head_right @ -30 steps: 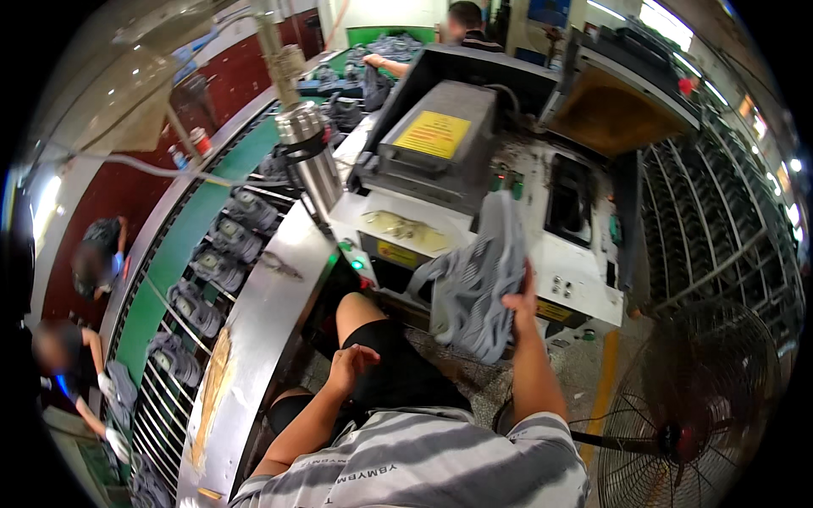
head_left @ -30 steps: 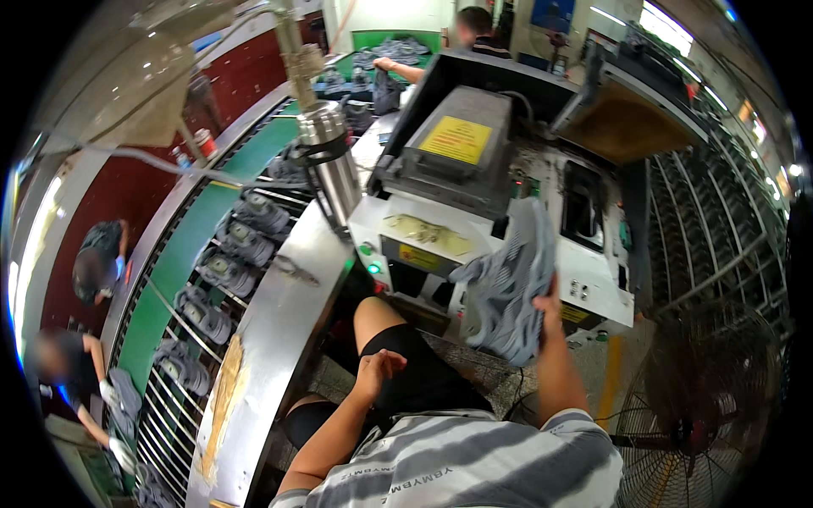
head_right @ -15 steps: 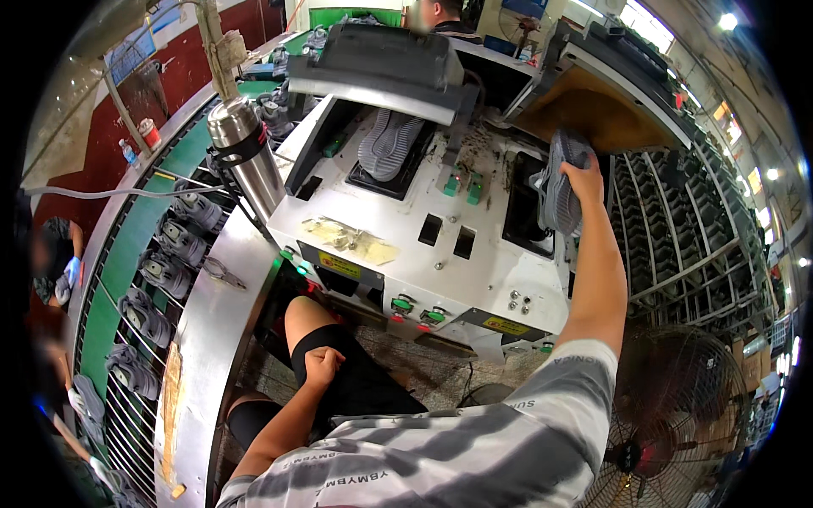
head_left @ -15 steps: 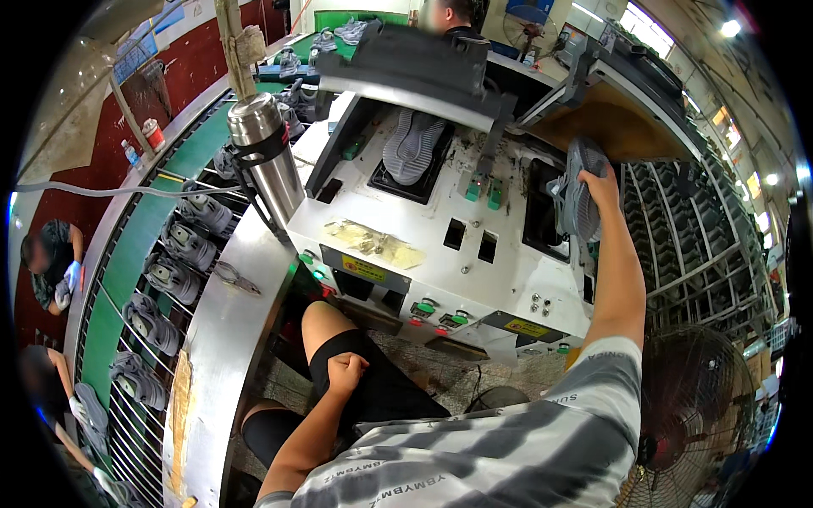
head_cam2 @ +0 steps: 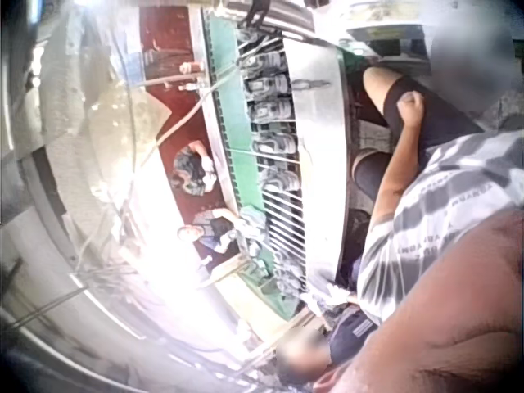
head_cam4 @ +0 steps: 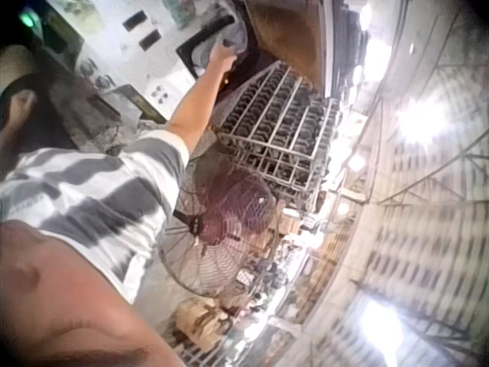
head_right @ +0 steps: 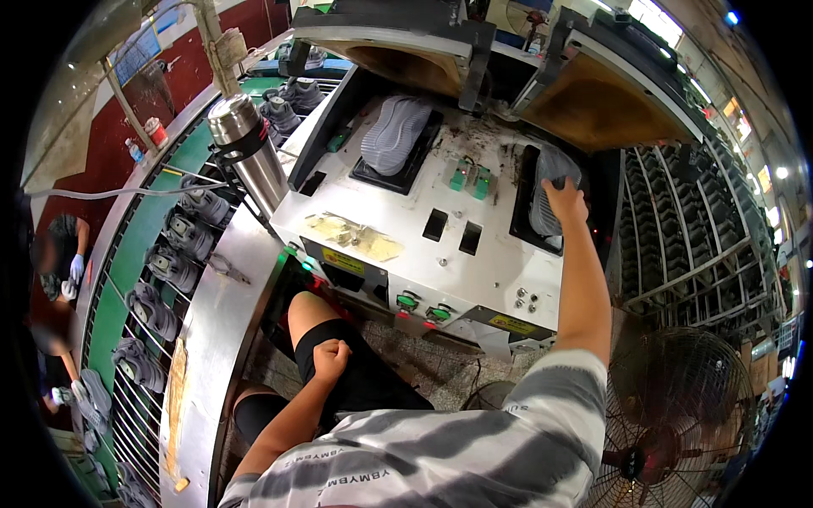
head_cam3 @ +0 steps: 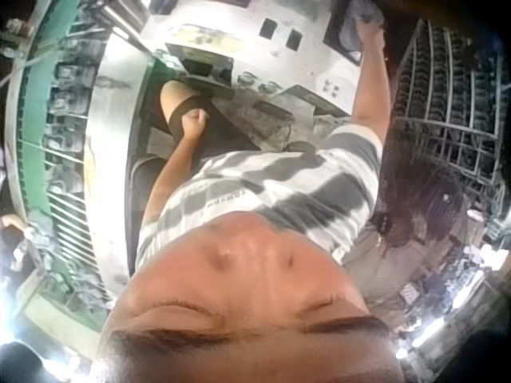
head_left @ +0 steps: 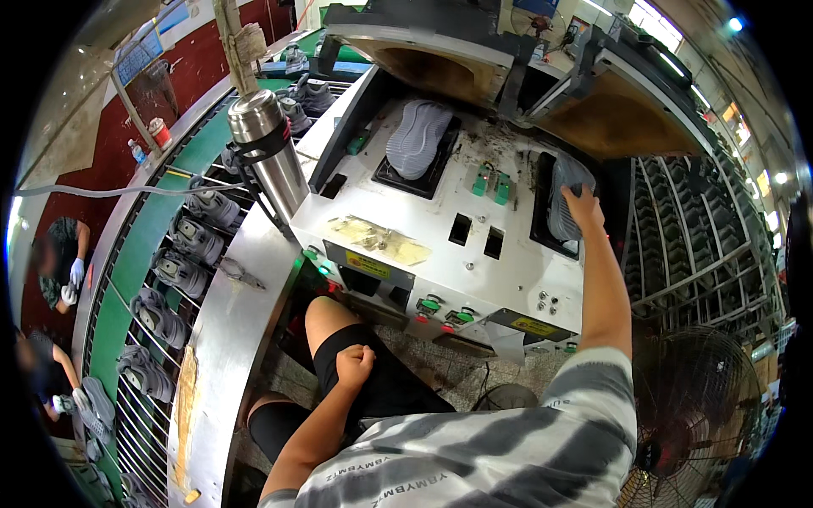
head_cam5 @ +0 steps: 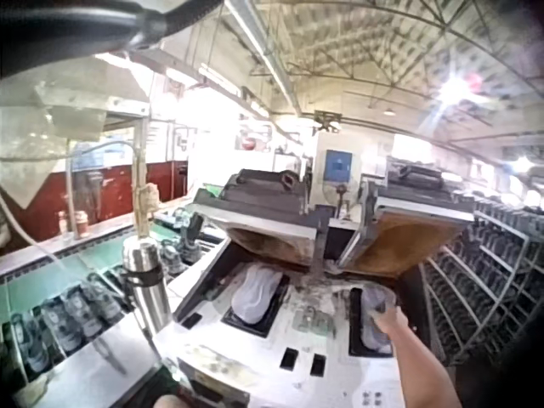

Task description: The person picks up grey shoe uppers and soles from a conveyor belt, places them into a sole-pressing machine to join them, and then places the assembled shoes back onto the belt.

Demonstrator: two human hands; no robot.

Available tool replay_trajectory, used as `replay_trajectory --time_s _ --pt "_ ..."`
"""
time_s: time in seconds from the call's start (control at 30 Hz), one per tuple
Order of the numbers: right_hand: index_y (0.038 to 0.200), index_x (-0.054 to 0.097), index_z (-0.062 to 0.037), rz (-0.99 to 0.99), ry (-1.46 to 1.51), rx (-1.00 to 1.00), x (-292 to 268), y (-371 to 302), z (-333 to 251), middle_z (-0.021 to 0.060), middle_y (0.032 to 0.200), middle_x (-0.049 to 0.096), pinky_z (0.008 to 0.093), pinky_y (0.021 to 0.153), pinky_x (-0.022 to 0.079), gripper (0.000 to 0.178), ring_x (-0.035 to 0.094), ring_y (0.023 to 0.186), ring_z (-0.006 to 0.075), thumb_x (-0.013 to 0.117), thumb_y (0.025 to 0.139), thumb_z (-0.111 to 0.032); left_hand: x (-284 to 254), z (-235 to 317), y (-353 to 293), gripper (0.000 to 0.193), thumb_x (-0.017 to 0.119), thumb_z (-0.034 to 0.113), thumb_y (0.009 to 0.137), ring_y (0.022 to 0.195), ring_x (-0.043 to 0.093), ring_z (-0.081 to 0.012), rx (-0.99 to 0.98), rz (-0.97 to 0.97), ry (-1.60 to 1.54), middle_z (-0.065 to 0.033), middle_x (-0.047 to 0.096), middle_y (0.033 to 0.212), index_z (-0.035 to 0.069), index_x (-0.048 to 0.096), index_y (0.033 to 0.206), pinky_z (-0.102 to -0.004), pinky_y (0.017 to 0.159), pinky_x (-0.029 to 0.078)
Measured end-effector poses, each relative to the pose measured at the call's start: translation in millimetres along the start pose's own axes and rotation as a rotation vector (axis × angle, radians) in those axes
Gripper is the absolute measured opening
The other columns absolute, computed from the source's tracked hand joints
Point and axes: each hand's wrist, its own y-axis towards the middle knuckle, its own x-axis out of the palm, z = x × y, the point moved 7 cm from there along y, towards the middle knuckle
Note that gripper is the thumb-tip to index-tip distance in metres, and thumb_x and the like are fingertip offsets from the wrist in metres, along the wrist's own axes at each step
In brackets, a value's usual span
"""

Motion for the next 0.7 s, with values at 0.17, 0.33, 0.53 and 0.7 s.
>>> replay_trajectory --time_s 0.17,0.33,0.53,0.7 --pt "0.112 0.059 -0.0011 0.605 0.242 -0.564 -15 -145 56 0.0206 0.113 0.058 0.0425 0.088 0.045 0.035 0.055 0.105 0.039 0.065 0.084 -0.021 39 28 10 0.029 0.058 0.023 0.084 0.063 0.062 -0.0358 0.018 -0.244 0.307 -0.0153 0.064 0.068 -0.001 0.065 0.067 -0.0421 0.061 0.05" --pt "0.085 0.048 -0.0051 0.751 1.018 0.409 92 -263 260 0.004 0.075 0.048 0.0298 0.061 0.04 0.016 0.047 0.068 0.018 0.058 0.085 -0.018 134 83 18 0.028 0.051 0.024 0.087 0.086 0.061 -0.0403 0.196 -0.749 0.079 -0.0215 0.065 0.089 0.001 0.064 0.094 -0.0464 0.074 0.048" --pt "0.071 0.039 -0.0119 -0.006 1.807 0.668 139 -269 286 0.0008 0.065 0.042 0.0308 0.055 0.038 0.027 0.044 0.059 0.0138 0.056 0.084 -0.028 182 103 46 0.024 0.05 0.021 0.09 0.085 0.06 -0.04 0.249 -0.627 0.079 -0.0206 0.064 0.087 0.0 0.063 0.091 -0.0438 0.073 0.046" --pt "0.075 0.054 -0.0048 -0.073 1.007 0.125 182 -302 223 0.0042 0.068 0.049 0.0325 0.055 0.04 0.018 0.048 0.062 0.0146 0.063 0.079 -0.019 93 55 46 0.021 0.054 0.017 0.09 0.077 0.065 -0.0323 0.113 -0.349 -0.042 -0.0171 0.067 0.082 0.0 0.066 0.086 -0.0382 0.07 0.051"
